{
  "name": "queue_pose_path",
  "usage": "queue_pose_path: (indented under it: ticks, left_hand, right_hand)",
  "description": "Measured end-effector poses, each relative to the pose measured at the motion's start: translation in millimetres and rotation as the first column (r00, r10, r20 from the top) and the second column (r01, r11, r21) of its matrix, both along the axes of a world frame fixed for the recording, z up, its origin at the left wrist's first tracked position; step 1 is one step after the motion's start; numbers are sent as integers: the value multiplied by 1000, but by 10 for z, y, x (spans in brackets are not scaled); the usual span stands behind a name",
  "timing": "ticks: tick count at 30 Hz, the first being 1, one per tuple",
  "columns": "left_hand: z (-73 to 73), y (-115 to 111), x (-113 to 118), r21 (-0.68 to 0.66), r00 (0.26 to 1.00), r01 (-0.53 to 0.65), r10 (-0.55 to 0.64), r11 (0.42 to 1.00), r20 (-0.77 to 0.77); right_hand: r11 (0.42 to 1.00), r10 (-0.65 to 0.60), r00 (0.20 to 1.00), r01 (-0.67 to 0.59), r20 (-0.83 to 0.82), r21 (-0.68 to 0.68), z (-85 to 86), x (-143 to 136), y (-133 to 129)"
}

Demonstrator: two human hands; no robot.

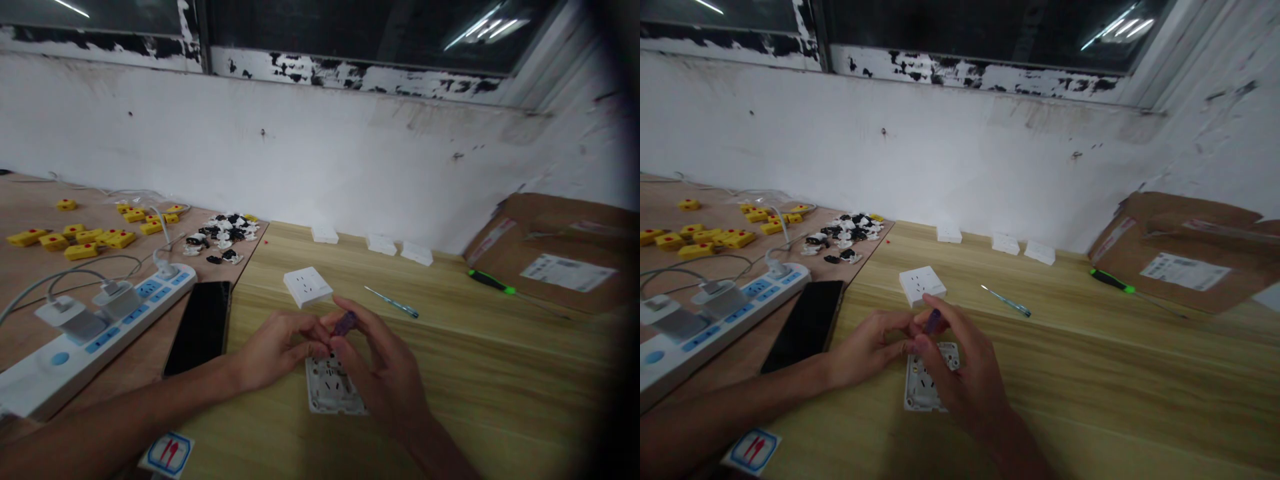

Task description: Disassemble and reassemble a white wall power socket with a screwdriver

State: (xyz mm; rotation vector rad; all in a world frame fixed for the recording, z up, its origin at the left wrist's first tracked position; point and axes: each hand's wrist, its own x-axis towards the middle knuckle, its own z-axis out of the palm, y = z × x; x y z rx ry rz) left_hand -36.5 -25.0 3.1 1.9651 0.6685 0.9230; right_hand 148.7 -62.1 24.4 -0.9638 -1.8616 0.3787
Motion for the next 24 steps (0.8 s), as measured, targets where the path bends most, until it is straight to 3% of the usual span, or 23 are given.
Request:
queue_pose_path:
  ticks: [4, 8, 13, 16, 20, 24]
  left_hand:
    - [-12, -7, 21, -14, 1000, -17, 17, 1000, 20]
    - [-24, -23, 30, 10, 1000, -14, 14, 1000, 15]
    - [-45, -102, 24, 208, 985, 86, -53, 974, -163]
    - [-74, -149, 18, 200, 943, 129, -58, 971, -327]
    - [-86, -179, 8, 158, 914, 106, -33, 982, -405]
    - [-84, -181, -2, 209, 924, 112, -25, 971, -382]
  right_hand:
    - [999, -28, 1000, 28, 2, 25, 17, 4, 21]
    - [999, -35, 999, 34, -16, -31, -31, 39, 33]
    - [997, -26, 993, 18, -113, -70, -65, 61, 5]
    - [996, -20, 977, 1, -214, -86, -2, 92, -7]
    - [985, -170, 896, 157, -410, -66, 51, 305, 100]
    - [933, -358, 803, 331, -477, -144, -115, 624, 315]
